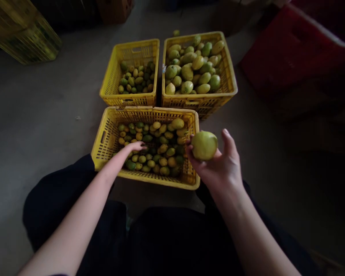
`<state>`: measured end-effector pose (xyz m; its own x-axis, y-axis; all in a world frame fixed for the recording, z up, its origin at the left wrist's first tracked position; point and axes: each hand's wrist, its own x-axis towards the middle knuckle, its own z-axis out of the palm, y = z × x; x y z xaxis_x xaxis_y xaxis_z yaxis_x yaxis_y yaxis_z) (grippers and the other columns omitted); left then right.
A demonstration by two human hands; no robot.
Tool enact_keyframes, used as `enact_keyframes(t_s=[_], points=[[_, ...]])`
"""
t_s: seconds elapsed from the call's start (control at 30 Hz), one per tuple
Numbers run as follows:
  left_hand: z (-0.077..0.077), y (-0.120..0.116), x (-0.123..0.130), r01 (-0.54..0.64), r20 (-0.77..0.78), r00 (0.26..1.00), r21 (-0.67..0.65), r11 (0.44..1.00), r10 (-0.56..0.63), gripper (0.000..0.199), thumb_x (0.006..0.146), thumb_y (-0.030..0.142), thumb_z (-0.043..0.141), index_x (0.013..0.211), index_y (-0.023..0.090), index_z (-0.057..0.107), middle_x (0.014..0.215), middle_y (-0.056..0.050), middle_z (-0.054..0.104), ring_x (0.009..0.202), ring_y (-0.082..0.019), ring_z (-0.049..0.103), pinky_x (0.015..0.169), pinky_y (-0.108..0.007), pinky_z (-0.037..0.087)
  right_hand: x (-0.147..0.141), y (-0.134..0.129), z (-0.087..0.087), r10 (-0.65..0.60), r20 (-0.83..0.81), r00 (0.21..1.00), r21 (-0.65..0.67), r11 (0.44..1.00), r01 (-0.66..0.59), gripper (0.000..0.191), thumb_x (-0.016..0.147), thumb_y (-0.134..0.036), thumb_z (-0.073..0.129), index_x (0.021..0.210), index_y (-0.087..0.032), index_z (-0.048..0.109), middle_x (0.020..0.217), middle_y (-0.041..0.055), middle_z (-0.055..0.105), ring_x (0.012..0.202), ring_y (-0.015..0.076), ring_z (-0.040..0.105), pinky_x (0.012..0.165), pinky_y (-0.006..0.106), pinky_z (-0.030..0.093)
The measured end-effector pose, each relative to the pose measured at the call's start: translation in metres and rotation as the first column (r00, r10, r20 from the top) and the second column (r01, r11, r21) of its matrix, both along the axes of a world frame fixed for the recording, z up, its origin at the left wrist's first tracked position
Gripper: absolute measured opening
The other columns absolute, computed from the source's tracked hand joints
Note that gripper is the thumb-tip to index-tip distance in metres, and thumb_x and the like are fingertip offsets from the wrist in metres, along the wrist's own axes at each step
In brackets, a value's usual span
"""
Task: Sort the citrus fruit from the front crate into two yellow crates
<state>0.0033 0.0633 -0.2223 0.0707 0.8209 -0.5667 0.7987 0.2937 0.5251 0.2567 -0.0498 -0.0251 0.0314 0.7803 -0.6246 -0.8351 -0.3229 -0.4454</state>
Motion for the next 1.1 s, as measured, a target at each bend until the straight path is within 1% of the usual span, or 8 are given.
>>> enact_keyframes(t_s=[0.17, 0.3, 0.4, 0.47, 0.57, 0.8, 0.97, 1.1], points=[[0.098, 0.019, -0.015, -0.025, 0.393, 0.919, -0.059, 0.998, 0.046, 0.033, 0.091, 0.033, 0.043, 0.103, 0.017, 0.069, 0.087, -0.006, 0.071, 0.074, -0.016, 0.064, 0.066, -0.027, 0.05, -0.025, 0.008, 0.022, 0.085, -0.046, 0.995, 0.246, 0.967, -0.071, 0.032, 0.067, -0.032, 0.056, 0.097, -0.022, 0.062, 0.093, 0.0061, 0.07, 0.1, 0.0245, 0.065, 0.083, 0.04, 0.057], [0.197, 0.009, -0.02, -0.084, 0.832, 0.522, -0.17, 0.982, 0.189, 0.046, 0.092, 0.036, 0.031, 0.11, 0.009, 0.064, 0.072, -0.007, 0.064, 0.055, -0.012, 0.051, 0.053, -0.025, 0.041, -0.041, 0.011, 0.033, 0.182, -0.029, 0.983, 0.403, 0.902, -0.155, 0.036, 0.061, -0.026, 0.053, 0.094, -0.018, 0.064, 0.096, 0.0096, 0.072, 0.103, 0.0262, 0.065, 0.088, 0.042, 0.055], [0.243, -0.02, -0.019, -0.094, 0.918, 0.313, -0.226, 0.97, 0.244, 0.047, 0.093, 0.047, 0.035, 0.104, 0.01, 0.063, 0.064, -0.003, 0.057, 0.046, -0.008, 0.042, 0.049, -0.023, 0.037, -0.051, 0.014, 0.042, 0.194, 0.035, 0.98, 0.449, 0.873, -0.188, 0.026, 0.063, -0.023, 0.058, 0.088, -0.02, 0.065, 0.092, 0.0055, 0.073, 0.1, 0.0236, 0.067, 0.086, 0.037, 0.056], [0.251, -0.039, -0.018, -0.074, 0.944, 0.197, -0.253, 0.965, 0.263, 0.046, 0.091, 0.054, 0.041, 0.104, 0.015, 0.062, 0.065, -0.001, 0.056, 0.044, -0.007, 0.04, 0.048, -0.021, 0.036, -0.058, 0.016, 0.048, 0.2, 0.073, 0.977, 0.455, 0.865, -0.211, 0.023, 0.065, -0.023, 0.065, 0.087, -0.021, 0.066, 0.092, 0.0037, 0.074, 0.096, 0.0222, 0.069, 0.081, 0.034, 0.057], [0.241, -0.052, -0.014, -0.126, 0.948, 0.039, -0.308, 0.943, 0.315, 0.042, 0.087, 0.057, 0.05, 0.105, 0.02, 0.062, 0.066, 0.0, 0.057, 0.043, -0.006, 0.04, 0.046, -0.02, 0.036, -0.072, 0.018, 0.046, 0.212, 0.126, 0.969, 0.443, 0.862, -0.246, 0.029, 0.063, -0.029, 0.076, 0.09, -0.021, 0.066, 0.093, 0.003, 0.074, 0.085, 0.0202, 0.071, 0.071, 0.029, 0.059], [0.222, -0.05, -0.005, -0.287, 0.844, -0.168, -0.537, 0.794, 0.51, 0.031, 0.087, 0.044, 0.06, 0.085, 0.013, 0.067, 0.072, -0.005, 0.066, 0.061, -0.011, 0.059, 0.054, -0.02, 0.048, -0.102, 0.022, 0.018, 0.144, 0.276, 0.95, 0.338, 0.911, -0.236, 0.039, 0.057, -0.031, 0.086, 0.087, -0.023, 0.062, 0.076, -0.0026, 0.073, 0.055, 0.0121, 0.067, 0.051, 0.021, 0.055], [0.23, -0.058, -0.01, -0.345, 0.824, -0.227, -0.567, 0.748, 0.519, 0.008, 0.077, 0.021, 0.067, 0.083, 0.014, 0.066, 0.075, -0.004, 0.068, 0.068, -0.011, 0.064, 0.057, -0.019, 0.048, -0.106, 0.027, 0.013, 0.136, 0.271, 0.953, 0.294, 0.931, -0.217, 0.036, 0.056, -0.031, 0.087, 0.079, -0.022, 0.061, 0.068, -0.0031, 0.072, 0.049, 0.0098, 0.064, 0.048, 0.019, 0.052], [0.24, -0.065, -0.013, -0.279, 0.887, -0.185, -0.461, 0.842, 0.424, 0.022, 0.071, 0.016, 0.058, 0.091, 0.015, 0.066, 0.088, -0.007, 0.072, 0.085, -0.017, 0.069, 0.071, -0.024, 0.053, -0.105, 0.026, 0.018, 0.151, 0.217, 0.965, 0.379, 0.897, -0.225, 0.033, 0.058, -0.027, 0.084, 0.085, -0.021, 0.067, 0.085, -0.0017, 0.076, 0.075, 0.0131, 0.071, 0.073, 0.024, 0.056]])
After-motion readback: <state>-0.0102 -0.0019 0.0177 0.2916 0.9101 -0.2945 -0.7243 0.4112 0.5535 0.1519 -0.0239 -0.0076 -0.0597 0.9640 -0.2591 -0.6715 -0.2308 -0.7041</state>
